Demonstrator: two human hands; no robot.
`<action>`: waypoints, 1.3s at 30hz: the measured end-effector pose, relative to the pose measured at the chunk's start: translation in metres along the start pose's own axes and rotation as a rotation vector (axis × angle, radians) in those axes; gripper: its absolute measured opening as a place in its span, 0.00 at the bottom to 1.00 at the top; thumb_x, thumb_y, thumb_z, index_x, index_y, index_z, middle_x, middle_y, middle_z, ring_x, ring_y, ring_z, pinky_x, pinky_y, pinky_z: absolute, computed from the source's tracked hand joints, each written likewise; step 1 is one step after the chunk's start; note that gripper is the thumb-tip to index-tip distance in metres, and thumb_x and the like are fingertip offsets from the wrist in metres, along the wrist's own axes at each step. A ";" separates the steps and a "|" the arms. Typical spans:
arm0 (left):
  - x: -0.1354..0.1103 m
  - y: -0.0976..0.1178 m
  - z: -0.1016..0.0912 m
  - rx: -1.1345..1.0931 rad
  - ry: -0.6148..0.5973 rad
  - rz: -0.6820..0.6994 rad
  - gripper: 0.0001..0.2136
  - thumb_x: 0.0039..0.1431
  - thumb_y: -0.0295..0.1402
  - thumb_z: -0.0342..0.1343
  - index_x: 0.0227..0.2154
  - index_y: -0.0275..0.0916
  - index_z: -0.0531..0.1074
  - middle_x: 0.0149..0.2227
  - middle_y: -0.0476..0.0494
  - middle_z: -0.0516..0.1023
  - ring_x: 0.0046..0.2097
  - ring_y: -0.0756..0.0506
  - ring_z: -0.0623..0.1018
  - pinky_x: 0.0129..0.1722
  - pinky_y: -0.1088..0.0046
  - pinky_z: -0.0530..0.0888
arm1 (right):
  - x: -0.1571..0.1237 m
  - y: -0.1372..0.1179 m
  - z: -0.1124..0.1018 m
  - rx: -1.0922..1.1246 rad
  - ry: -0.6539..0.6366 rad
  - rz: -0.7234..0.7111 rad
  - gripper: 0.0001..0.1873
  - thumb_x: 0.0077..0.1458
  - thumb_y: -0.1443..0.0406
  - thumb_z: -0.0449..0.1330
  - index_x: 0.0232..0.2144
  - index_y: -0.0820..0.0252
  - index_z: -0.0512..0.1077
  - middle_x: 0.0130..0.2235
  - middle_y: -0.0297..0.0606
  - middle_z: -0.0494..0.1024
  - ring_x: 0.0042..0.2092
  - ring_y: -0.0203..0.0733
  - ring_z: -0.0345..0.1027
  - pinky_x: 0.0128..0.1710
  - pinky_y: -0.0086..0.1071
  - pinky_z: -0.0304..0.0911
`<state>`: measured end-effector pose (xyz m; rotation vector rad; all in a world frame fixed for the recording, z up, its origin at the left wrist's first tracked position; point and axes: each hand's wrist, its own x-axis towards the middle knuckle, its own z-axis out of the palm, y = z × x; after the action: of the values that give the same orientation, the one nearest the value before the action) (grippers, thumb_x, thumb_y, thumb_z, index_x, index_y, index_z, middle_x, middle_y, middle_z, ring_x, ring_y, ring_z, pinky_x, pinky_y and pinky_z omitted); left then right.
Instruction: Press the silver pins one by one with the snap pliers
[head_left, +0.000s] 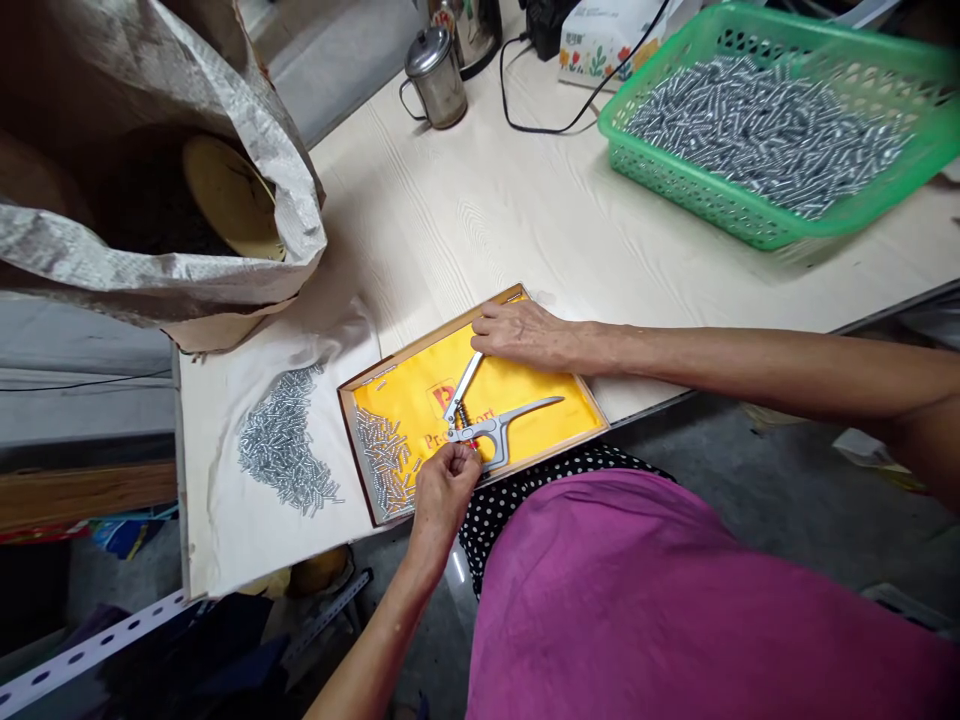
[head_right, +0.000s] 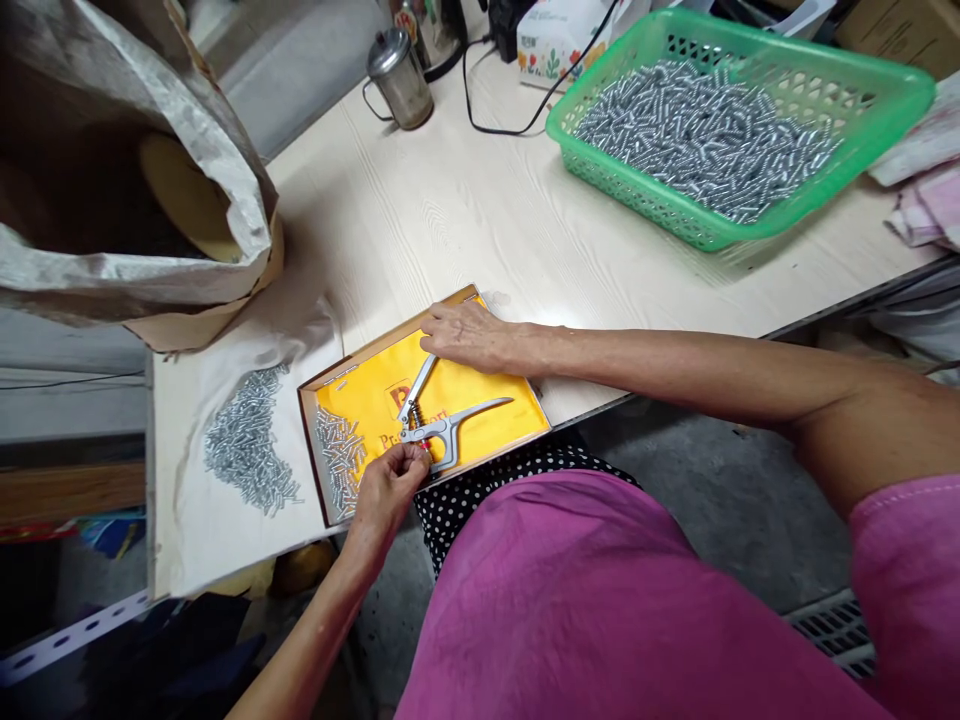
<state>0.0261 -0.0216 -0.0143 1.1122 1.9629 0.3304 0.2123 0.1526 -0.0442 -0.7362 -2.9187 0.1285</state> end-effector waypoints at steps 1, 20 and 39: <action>-0.001 0.000 0.000 -0.002 0.006 0.001 0.11 0.46 0.42 0.53 0.21 0.39 0.69 0.21 0.53 0.67 0.25 0.51 0.66 0.28 0.75 0.61 | -0.003 -0.003 -0.005 0.014 0.028 0.016 0.14 0.67 0.71 0.45 0.39 0.60 0.71 0.42 0.44 0.74 0.46 0.48 0.60 0.35 0.37 0.54; 0.000 -0.004 -0.001 -0.069 -0.014 -0.048 0.14 0.46 0.45 0.56 0.23 0.38 0.72 0.21 0.53 0.67 0.25 0.52 0.64 0.27 0.76 0.60 | -0.054 -0.036 0.007 0.248 0.112 0.009 0.43 0.55 0.51 0.65 0.65 0.62 0.55 0.68 0.56 0.54 0.68 0.64 0.41 0.61 0.57 0.46; -0.015 -0.008 0.010 0.362 0.360 0.557 0.14 0.62 0.42 0.57 0.44 0.36 0.74 0.45 0.34 0.77 0.48 0.38 0.75 0.49 0.58 0.72 | -0.046 -0.040 -0.015 0.099 -0.088 0.059 0.24 0.58 0.51 0.63 0.44 0.66 0.70 0.45 0.49 0.71 0.45 0.51 0.59 0.42 0.40 0.56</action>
<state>0.0327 -0.0395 -0.0170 1.9550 2.0355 0.5080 0.2357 0.0964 -0.0291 -0.8206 -2.9482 0.3166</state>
